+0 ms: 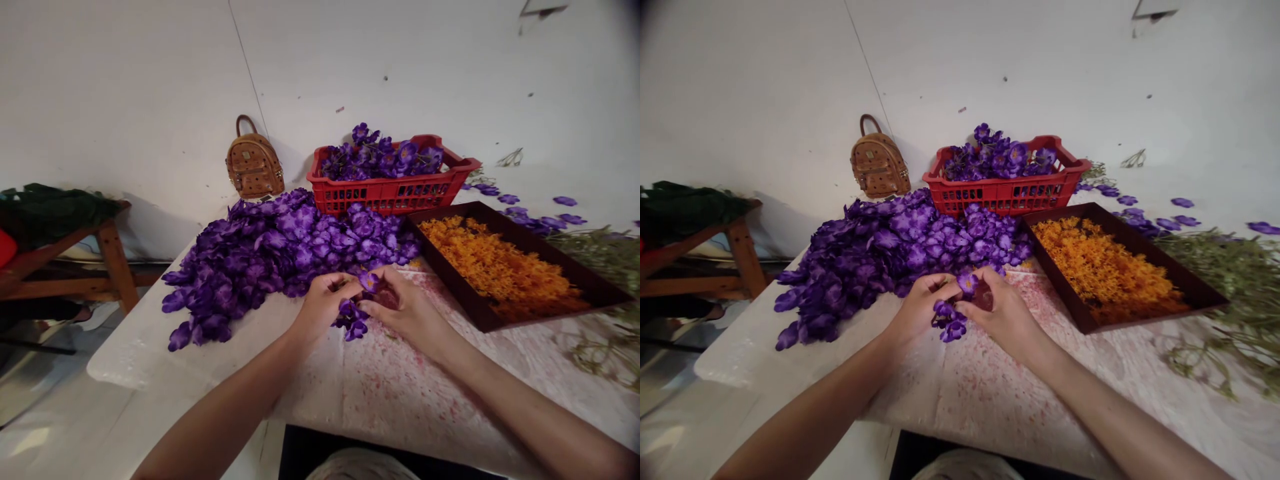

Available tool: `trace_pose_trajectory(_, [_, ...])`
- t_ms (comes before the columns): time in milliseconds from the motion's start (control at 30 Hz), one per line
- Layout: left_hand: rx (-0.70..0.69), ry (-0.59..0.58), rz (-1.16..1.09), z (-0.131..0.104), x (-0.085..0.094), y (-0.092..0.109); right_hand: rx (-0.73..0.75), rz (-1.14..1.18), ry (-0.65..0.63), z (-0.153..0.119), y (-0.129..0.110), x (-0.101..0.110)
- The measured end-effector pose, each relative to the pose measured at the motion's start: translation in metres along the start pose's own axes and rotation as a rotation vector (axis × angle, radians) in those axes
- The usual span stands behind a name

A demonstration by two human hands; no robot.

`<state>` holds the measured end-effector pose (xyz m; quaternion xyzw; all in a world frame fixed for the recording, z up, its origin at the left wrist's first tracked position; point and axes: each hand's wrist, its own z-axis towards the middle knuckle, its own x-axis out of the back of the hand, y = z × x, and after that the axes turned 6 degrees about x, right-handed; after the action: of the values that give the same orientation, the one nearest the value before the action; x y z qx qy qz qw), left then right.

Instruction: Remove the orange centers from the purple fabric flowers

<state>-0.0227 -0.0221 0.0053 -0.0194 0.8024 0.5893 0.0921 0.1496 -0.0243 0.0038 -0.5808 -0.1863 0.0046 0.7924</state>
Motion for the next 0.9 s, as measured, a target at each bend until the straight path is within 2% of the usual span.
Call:
trace_pose_trajectory(200, [0.004, 0.001, 0.053, -0.003, 0.0, 0.002, 0.066, -0.121, 0.07, -0.001, -0.006, 0.004])
trace_pose_trajectory(333, [0.009, 0.022, 0.079, -0.005, -0.001, 0.003, 0.082, -0.168, 0.056, -0.003, -0.01, 0.005])
trace_pose_trajectory(400, [0.002, -0.004, 0.134, -0.01, 0.003, 0.006, 0.075, -0.197, 0.055, -0.005, -0.008, 0.005])
trace_pose_trajectory(500, [-0.084, 0.027, 0.359, -0.024, 0.025, 0.01, 0.034, -0.222, 0.093, -0.006, -0.002, 0.006])
trace_pose_trajectory(533, [-0.138, 0.094, 0.465, -0.029, 0.036, 0.011, 0.02, -0.221, 0.11, -0.006, 0.0, 0.007])
trace_pose_trajectory(633, [-0.253, 0.411, 0.764, -0.045, 0.074, 0.01, 0.016, -0.188, 0.147, -0.004, 0.007, 0.01])
trace_pose_trajectory(700, [-0.301, 0.502, 0.958, -0.051, 0.094, 0.007, 0.022, -0.164, 0.149, -0.002, 0.01, 0.01])
trace_pose_trajectory(800, [-0.327, 0.478, 1.165, -0.053, 0.104, 0.004, 0.012, -0.155, 0.144, -0.001, 0.011, 0.01])
trace_pose_trajectory(900, [-0.367, 0.411, 1.202, -0.051, 0.096, 0.002, 0.006, -0.147, 0.147, -0.001, 0.01, 0.01])
